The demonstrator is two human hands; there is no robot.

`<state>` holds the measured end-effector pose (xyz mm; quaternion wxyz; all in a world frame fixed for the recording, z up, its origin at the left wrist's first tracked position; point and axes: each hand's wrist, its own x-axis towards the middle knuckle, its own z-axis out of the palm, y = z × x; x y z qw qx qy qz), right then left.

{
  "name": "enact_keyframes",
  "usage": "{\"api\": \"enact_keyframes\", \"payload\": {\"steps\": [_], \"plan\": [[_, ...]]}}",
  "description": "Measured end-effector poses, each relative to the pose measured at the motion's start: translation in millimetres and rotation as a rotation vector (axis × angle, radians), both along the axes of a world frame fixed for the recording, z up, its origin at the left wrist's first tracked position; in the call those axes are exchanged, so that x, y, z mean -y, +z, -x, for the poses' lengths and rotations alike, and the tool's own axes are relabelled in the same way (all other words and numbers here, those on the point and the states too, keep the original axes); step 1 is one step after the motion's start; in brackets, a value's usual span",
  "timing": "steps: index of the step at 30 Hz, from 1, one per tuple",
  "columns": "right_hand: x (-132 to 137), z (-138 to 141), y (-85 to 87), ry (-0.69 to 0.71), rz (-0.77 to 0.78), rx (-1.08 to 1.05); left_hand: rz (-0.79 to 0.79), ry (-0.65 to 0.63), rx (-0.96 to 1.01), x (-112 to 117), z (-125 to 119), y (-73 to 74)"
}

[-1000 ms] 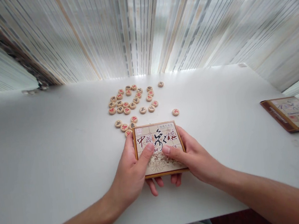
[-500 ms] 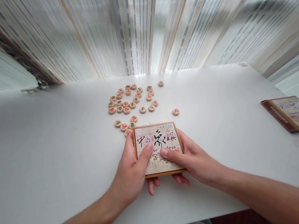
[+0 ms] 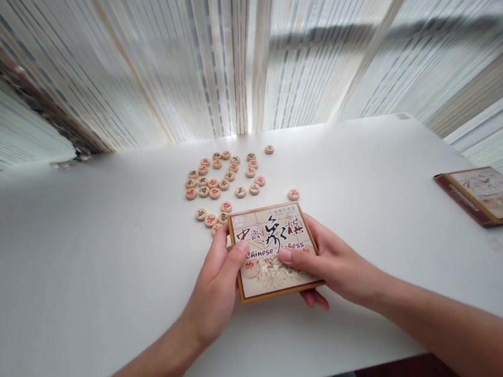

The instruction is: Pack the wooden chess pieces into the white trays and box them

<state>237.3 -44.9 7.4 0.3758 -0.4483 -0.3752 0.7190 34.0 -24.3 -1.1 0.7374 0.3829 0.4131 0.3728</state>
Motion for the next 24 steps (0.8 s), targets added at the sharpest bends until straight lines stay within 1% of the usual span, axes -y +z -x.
{"api": "enact_keyframes", "payload": {"steps": [2,5,8,11,14,18,20,24], "plan": [[-2.0,-6.4,1.0,0.005,-0.009,0.007,-0.01,-0.011,0.002,-5.0,0.5,1.6],[-4.2,-15.5,0.7,0.006,-0.014,0.021,-0.014,-0.047,-0.036,-10.6,-2.2,8.3],[-5.2,-26.8,-0.9,-0.108,-0.04,-0.013,-0.009,-0.048,-0.049,-13.5,-11.7,16.8],[-5.0,-44.8,-1.9,-0.227,-0.05,-0.017,-0.025,-0.065,-0.06,-17.1,-28.2,22.6],[-3.7,-69.6,-2.0,-0.285,-0.032,0.063,-0.049,-0.087,-0.086,-23.6,-51.1,24.2],[-6.2,-112.0,-3.6,-0.377,-0.07,0.15,-0.063,-0.072,-0.145,-37.1,-90.0,22.0],[-11.9,-138.1,-5.5,-0.427,-0.09,0.188,-0.143,-0.094,-0.2,-46.9,-112.4,20.0],[-32.4,-198.5,-8.8,-0.532,-0.133,0.267,-0.406,-0.261,-0.312,-75.3,-165.7,14.0]]}}
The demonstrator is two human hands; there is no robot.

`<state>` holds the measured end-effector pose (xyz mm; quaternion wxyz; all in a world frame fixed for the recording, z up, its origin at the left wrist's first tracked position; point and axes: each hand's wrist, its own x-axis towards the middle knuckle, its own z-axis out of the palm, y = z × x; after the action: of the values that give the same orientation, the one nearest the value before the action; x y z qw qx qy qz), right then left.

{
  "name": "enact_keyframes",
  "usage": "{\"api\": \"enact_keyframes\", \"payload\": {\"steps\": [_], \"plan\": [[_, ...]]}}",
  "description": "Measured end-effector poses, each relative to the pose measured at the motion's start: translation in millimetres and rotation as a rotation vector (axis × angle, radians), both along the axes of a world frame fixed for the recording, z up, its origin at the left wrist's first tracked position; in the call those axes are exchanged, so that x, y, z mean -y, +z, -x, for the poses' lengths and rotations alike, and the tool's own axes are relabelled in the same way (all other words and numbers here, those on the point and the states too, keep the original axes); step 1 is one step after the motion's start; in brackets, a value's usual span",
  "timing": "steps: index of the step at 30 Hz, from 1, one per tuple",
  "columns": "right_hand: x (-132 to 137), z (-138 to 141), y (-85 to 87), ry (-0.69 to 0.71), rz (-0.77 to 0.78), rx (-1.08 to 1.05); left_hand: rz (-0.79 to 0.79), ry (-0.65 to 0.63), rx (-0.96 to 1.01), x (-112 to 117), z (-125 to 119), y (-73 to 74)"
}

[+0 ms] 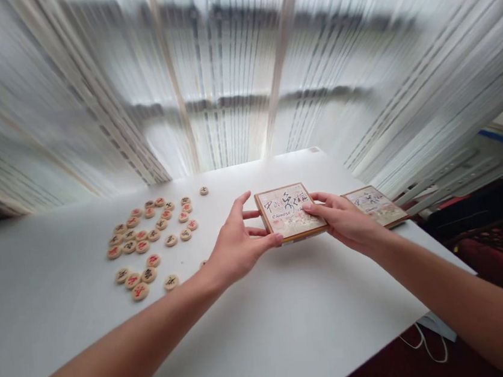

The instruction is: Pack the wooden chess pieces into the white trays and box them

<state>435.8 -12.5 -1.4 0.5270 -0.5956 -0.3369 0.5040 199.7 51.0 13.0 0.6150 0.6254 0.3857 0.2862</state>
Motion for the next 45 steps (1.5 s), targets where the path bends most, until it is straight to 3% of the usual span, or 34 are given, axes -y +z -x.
{"api": "enact_keyframes", "payload": {"steps": [4,9,17,22,28,45], "plan": [[-26.1,-60.0,-3.0,-0.054,0.009,0.072,-0.145,-0.13,-0.009,-34.6,-62.7,-10.1],[-59.4,-122.9,-8.7,-0.069,0.068,0.174,-0.295,-0.196,-0.074,-71.1,-133.0,-25.8],[-105.5,-194.1,-15.2,-0.092,0.14,0.345,-0.656,-0.178,-0.304,-110.0,-204.8,-48.0],[-118.1,-215.4,-16.2,-0.087,0.181,0.431,-0.908,-0.103,-0.422,-117.7,-225.7,-53.1],[-120.3,-228.2,-23.6,-0.084,0.194,0.555,-1.074,-0.128,-0.463,-125.0,-235.9,-61.1],[-132.7,-249.0,-39.4,-0.195,0.201,0.707,-1.058,-0.238,-0.487,-144.0,-252.8,-67.0]]}}
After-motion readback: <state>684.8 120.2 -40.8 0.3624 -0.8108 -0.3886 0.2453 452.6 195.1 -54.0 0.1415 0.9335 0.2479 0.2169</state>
